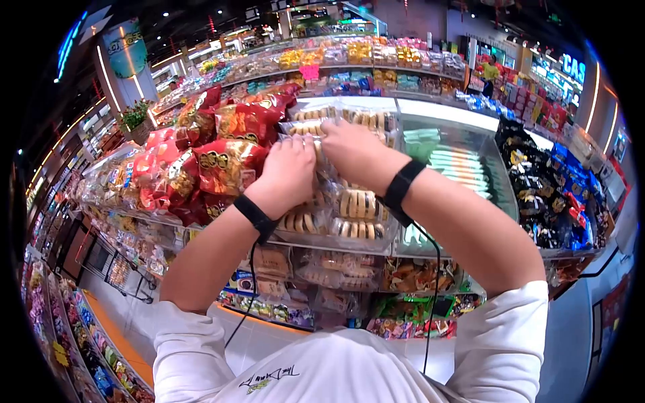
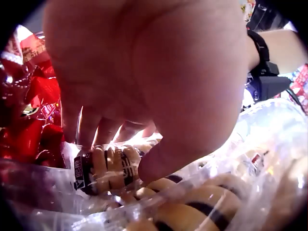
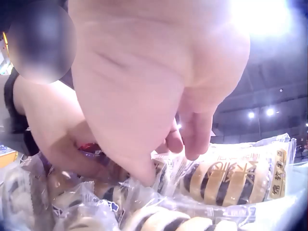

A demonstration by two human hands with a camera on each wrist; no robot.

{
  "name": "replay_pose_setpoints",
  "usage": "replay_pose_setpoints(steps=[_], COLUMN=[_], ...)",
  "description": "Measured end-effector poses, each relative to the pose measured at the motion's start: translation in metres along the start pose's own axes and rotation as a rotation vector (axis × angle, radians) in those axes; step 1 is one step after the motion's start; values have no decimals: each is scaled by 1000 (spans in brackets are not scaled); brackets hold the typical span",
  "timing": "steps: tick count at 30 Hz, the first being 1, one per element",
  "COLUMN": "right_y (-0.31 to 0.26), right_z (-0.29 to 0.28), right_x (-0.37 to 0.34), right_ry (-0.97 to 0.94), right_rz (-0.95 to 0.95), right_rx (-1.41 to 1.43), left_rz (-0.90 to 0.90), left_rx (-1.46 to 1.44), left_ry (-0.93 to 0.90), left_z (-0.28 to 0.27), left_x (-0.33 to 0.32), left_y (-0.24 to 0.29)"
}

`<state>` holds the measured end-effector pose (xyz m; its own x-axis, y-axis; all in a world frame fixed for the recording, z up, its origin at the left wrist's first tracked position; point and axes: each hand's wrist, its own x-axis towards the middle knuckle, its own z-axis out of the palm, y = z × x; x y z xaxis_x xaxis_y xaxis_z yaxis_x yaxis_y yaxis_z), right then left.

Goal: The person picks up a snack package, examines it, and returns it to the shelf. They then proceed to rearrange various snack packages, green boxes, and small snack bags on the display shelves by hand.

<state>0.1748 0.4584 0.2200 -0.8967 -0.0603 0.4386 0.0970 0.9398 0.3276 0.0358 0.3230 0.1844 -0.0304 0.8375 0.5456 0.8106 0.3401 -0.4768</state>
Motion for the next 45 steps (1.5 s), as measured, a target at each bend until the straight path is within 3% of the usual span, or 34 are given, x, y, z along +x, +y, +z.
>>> replay_pose_setpoints(steps=[8, 11, 14, 15, 19, 22, 23, 25, 26, 27, 28, 30, 31, 35, 36, 38, 40, 42, 45], right_y=[16, 15, 8, 9, 3, 7, 10, 19, 22, 20, 21, 18, 17, 30, 36, 49, 71, 86, 107], right_z=[3, -1, -6, -6, -35, -46, -52, -48, -46, -51, -46, -38, -43, -81, -93, -133, -139, -145, -135], right_x=[20, 24, 23, 22, 8, 1, 6, 9, 11, 16, 11, 2, 1, -25, -39, -54, -84, -102, -127], right_ry=[-9, -52, -146, -165, -195, -61, -162, -124, -105, -275, -250, -192, -308, -282, -156, -191, -54, -104, -245], right_rz=[35, 24, 123, 129, 140, 111, 151, 137, 130, 180, 147, 83, 120, 150, 140, 294, 379, 458, 546], right_rx=[9, -59, 9, -4, 60, 101, 54, 52, 52, 65, 35, -27, 7, 9, -11, 135, 235, 235, 200], left_rz=[-55, 22, -31, 18, 46, 45, 52, 67, 55, 60, 65, 60, 58, 118, 141, 214, 207, 237, 240], left_rx=[-407, -468, -622, -533, -442, -407, -401, -392, -347, -370, -388, -335, -308, -406, -414, -682, -950, -1199, -1238], left_ry=[-141, -44, -35, -152, 26, 97, 35, -93, -22, -144, -264, -219, -196, -64, -32, 13, -137, -170, -136], left_z=[4, 31, 25, -13, -1, -9, -14, -37, -34, -38, -43, -35, -31, -37, -47, -73, -113, -122, -120], left_x=[19, 23, 18, 14, 0, -7, -4, 5, 6, 16, 23, 24, 25, 13, 11, 14, 25, 44, 83], left_y=[-12, -15, -15, -15, -7, -4, -6, -13, -13, -18, -23, -22, -21, -13, -9, 0, 14, 34, 70])
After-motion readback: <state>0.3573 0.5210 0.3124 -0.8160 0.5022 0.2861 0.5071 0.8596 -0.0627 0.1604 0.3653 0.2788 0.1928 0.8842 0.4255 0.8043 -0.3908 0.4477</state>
